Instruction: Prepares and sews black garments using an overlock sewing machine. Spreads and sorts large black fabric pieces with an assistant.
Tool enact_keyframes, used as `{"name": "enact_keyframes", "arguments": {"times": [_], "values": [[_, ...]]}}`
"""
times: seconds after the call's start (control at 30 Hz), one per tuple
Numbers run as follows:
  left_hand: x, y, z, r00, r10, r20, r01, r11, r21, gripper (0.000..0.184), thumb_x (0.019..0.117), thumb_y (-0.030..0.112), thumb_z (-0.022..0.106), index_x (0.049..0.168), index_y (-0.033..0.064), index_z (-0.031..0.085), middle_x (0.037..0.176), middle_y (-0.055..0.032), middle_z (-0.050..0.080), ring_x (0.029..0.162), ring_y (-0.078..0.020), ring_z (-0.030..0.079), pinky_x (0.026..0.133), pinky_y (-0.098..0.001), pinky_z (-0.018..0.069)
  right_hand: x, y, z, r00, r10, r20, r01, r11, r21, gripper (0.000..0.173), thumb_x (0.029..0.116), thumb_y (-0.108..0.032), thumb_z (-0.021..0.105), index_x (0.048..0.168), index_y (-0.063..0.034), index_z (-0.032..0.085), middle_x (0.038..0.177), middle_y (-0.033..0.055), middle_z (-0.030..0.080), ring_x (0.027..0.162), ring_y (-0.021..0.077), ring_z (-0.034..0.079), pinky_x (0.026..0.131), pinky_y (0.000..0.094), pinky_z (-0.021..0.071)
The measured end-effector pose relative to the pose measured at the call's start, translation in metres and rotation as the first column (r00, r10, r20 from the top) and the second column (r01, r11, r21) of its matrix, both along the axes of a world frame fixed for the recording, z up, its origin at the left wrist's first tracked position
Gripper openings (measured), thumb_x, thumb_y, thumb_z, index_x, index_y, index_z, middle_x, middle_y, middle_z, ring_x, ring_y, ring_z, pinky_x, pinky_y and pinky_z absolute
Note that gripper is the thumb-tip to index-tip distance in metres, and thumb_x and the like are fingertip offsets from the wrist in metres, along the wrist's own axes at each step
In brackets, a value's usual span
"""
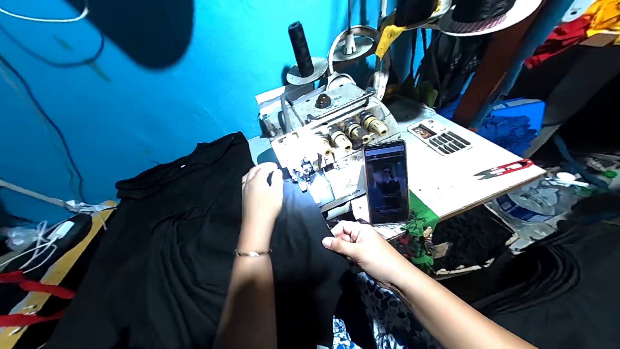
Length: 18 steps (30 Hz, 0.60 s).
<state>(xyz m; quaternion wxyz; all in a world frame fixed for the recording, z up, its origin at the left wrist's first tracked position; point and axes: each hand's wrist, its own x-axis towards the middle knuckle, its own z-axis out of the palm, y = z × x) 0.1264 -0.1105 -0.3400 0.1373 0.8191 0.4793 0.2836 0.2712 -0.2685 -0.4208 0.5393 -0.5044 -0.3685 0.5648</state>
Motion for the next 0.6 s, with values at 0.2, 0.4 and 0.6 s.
{"name": "enact_keyframes", "arguments": {"times": [0.2, 0.4, 0.6], "values": [[0.014, 0.023, -0.007, 0.995, -0.088, -0.050, 0.078, 0.983, -0.168, 0.026, 0.1023, 0.017, 0.063, 0.111, -0.0060, 0.071, 0.123, -0.0249, 0.065, 0.125, -0.0406, 0.056, 0.110, -0.0571, 0.0383, 0.003, 0.002, -0.004, 1.000, 0.005, -0.007, -0.005, 1.000, -0.009, 0.011, 0.0977, -0.017, 0.070, 0.094, -0.0078, 0.066, 0.071, -0.0027, 0.063, 0.062, 0.0019, 0.057, 0.060, 0.0185, 0.0461], [0.012, 0.016, -0.001, 0.692, 0.292, 0.660, -0.058, 0.934, -0.353, 0.022, 0.1086, 0.009, 0.041, 0.116, -0.0024, 0.057, 0.104, -0.0067, 0.071, 0.094, -0.0077, 0.069, 0.088, -0.0266, 0.0547, 0.002, 0.006, -0.012, 0.999, -0.002, -0.054, 0.003, 1.000, 0.027, 0.009, 0.0967, -0.015, 0.071, 0.092, -0.0080, 0.066, 0.070, -0.0008, 0.064, 0.062, 0.0038, 0.059, 0.060, 0.0194, 0.0487], [-0.001, 0.022, -0.002, 0.929, 0.014, 0.371, 0.068, 0.976, -0.206, 0.019, 0.1059, 0.013, 0.046, 0.118, 0.0018, 0.056, 0.100, -0.0086, 0.062, 0.096, -0.0162, 0.061, 0.091, -0.0394, 0.0497, 0.004, 0.005, -0.012, 0.998, 0.002, -0.055, -0.001, 1.000, 0.017, 0.007, 0.0966, -0.013, 0.071, 0.094, -0.0078, 0.067, 0.071, 0.0009, 0.065, 0.062, 0.0048, 0.059, 0.060, 0.0199, 0.0490]]}}
